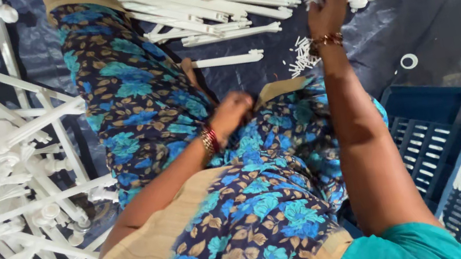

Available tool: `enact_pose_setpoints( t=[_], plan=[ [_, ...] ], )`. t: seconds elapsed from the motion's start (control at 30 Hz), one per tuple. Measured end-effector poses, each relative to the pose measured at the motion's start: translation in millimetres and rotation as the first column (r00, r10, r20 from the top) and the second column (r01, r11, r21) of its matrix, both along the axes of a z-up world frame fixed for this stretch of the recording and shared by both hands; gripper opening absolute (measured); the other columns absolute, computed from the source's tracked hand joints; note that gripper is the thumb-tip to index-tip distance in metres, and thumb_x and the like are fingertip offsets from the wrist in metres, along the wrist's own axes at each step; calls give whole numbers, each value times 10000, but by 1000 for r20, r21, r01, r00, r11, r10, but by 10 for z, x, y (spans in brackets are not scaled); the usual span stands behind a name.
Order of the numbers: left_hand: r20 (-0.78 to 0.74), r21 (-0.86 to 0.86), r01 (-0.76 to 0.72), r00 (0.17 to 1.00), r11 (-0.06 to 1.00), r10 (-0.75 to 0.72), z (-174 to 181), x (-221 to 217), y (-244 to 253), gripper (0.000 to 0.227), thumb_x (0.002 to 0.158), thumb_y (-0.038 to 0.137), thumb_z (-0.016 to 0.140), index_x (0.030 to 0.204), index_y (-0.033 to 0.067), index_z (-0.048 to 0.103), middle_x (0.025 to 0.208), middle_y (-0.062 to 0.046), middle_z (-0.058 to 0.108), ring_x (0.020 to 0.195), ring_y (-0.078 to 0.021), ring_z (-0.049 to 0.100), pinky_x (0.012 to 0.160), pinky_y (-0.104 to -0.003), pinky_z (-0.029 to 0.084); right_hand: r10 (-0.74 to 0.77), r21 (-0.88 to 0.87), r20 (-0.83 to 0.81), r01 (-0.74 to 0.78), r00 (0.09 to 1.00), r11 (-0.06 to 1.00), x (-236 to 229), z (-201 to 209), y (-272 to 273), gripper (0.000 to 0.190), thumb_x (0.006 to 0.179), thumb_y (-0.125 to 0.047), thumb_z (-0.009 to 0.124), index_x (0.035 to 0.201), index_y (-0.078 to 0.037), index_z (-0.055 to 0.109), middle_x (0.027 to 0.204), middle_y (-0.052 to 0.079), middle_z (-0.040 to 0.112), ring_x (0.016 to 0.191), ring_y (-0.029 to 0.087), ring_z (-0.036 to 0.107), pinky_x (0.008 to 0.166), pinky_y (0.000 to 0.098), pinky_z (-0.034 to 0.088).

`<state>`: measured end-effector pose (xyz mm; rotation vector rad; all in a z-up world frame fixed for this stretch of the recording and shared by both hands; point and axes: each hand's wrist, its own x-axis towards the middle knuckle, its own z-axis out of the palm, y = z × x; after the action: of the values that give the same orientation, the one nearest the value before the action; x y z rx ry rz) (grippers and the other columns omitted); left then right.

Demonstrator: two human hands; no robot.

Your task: The person sits on a tarp and repeatedly picks up white plastic rods and small white plastic caps. They insert the caps onto the ends of the rods by hand and place the assembled pieces into a nearby blue crate.

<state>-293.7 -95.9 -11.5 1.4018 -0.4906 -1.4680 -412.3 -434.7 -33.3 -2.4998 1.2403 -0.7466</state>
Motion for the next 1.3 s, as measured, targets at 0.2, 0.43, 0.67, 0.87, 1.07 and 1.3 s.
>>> enact_pose_setpoints(
  t=[0.2, 0.43, 0.67, 0.87, 1.07, 1.3],
  plan=[
    [579, -283, -44, 789, 958, 207, 224, 606, -260, 224, 928, 188, 746, 1066, 30, 667, 1004, -85, 657, 911, -165, 652, 813, -321, 531, 210, 133, 47, -214, 977, 968, -251, 306, 663, 159, 913, -24, 749, 1029, -69, 649, 1000, 147, 620, 921, 337, 606, 809, 471, 472],
    [56, -249, -202, 973, 947, 222, -586, 529, -348, 177, 937, 111, 700, 1074, 0, 688, 862, 6, 691, 800, -92, 647, 751, -256, 539, 5, 44, -165, 2, 986, 999, -97, -29, 637, 621, 638, -57, 817, 1239, -37, 664, 1255, 351, 505, 1120, 556, 546, 888, 564, 484],
    [-359, -85, -269, 906, 959, 222, -460, 682, -477, 267, 984, 262, 689, 1100, 31, 623, 928, -34, 682, 787, -136, 651, 718, -287, 539, 57, 194, -141, -29, 988, 981, -150, 187, 459, 455, 870, -23, 736, 1310, -100, 652, 1223, 169, 632, 1130, 345, 641, 961, 436, 543],
    [-673, 117, -277, 684, 954, 281, -37, 769, -545, 391, 870, 490, 566, 1109, 189, 635, 931, -51, 719, 814, -180, 727, 672, -333, 602, 94, 684, 290, -275, 952, 676, -132, 570, 1187, 456, 1000, -126, 777, 1416, -91, 594, 1305, 86, 672, 1026, 184, 649, 912, 291, 552],
    [-585, -28, -332, 770, 943, 254, -292, 790, -387, 263, 1010, 346, 690, 1052, 88, 659, 854, -69, 686, 670, -159, 636, 536, -283, 492, 400, 232, -162, -359, 902, 904, 234, 267, 1720, 678, 781, -114, 876, 1399, -93, 599, 1362, 208, 563, 1221, 420, 545, 991, 515, 470],
    [-550, -64, -539, 721, 840, 420, 359, 1080, -219, 169, 920, 203, 711, 1023, 91, 638, 829, -64, 671, 694, -163, 678, 578, -317, 544, 443, 167, -219, -413, 870, 895, 222, -80, 1653, 397, 810, -97, 812, 1180, -95, 671, 1343, 154, 601, 1218, 407, 550, 962, 514, 482]
  ],
)
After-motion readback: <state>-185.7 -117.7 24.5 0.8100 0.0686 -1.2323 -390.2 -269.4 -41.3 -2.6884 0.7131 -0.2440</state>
